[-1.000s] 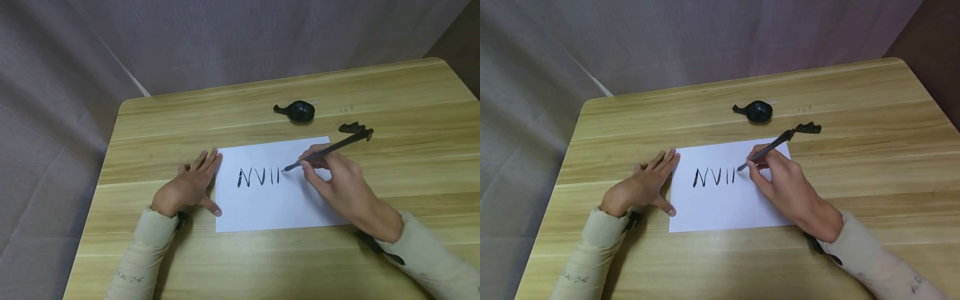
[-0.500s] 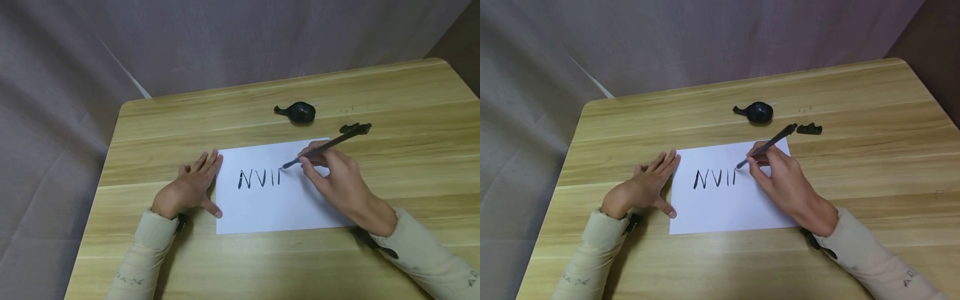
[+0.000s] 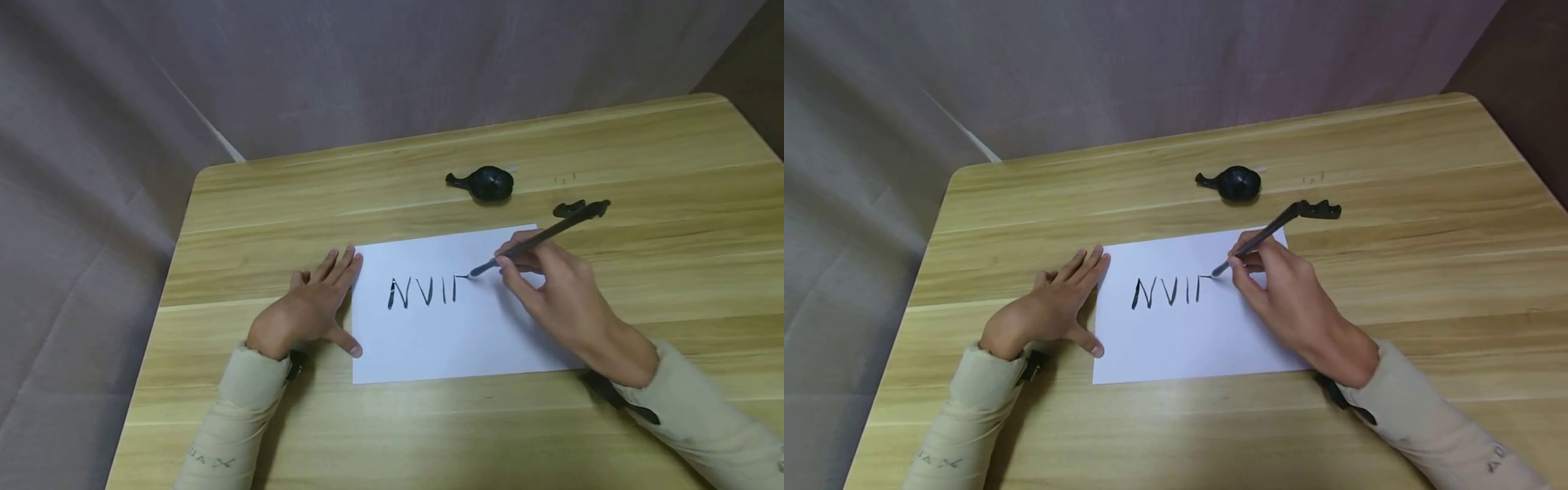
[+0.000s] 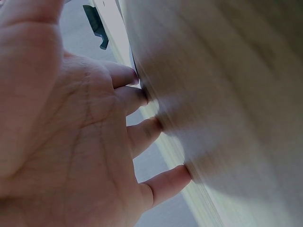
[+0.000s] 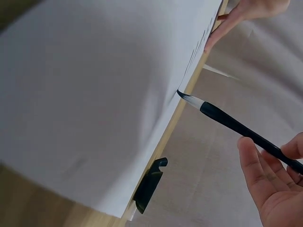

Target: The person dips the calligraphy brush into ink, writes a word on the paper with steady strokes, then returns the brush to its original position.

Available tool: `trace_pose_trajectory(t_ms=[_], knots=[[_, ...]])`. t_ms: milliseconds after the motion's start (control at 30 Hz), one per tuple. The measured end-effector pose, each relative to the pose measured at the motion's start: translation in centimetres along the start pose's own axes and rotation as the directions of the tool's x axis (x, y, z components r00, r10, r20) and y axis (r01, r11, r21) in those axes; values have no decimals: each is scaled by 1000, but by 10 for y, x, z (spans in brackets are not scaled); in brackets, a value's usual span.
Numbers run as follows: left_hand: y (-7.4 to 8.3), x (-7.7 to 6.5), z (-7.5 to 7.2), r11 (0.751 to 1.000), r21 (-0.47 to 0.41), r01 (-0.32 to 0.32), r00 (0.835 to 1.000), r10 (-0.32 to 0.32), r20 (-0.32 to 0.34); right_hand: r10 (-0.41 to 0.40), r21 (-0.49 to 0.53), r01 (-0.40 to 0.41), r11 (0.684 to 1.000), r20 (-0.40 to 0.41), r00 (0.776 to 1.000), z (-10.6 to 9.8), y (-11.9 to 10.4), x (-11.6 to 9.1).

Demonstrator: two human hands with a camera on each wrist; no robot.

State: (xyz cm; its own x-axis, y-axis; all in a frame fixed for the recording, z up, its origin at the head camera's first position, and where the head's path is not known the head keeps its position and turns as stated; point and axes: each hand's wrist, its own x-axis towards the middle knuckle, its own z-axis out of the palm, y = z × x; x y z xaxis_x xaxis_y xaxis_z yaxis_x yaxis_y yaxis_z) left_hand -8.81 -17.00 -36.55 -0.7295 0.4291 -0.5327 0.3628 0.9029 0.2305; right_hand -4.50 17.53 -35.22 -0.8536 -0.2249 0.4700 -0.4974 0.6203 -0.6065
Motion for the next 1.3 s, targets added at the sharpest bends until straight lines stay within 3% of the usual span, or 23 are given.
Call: trace_pose_trajectory(t_ms=[333, 733, 1300], knots=[[0, -1, 0, 1000, -4, 8, 1000, -8, 7, 3, -23, -3, 1000, 4, 1000, -6, -2, -6], [-1, 1, 0, 1000, 12, -3, 1000, 3, 1, -48, -30, 49, 998, 16, 999, -9, -11, -14], [0, 0, 0, 1000, 3, -6, 1000, 6, -7, -54, 18, 53, 998, 58, 997, 3, -24, -12]])
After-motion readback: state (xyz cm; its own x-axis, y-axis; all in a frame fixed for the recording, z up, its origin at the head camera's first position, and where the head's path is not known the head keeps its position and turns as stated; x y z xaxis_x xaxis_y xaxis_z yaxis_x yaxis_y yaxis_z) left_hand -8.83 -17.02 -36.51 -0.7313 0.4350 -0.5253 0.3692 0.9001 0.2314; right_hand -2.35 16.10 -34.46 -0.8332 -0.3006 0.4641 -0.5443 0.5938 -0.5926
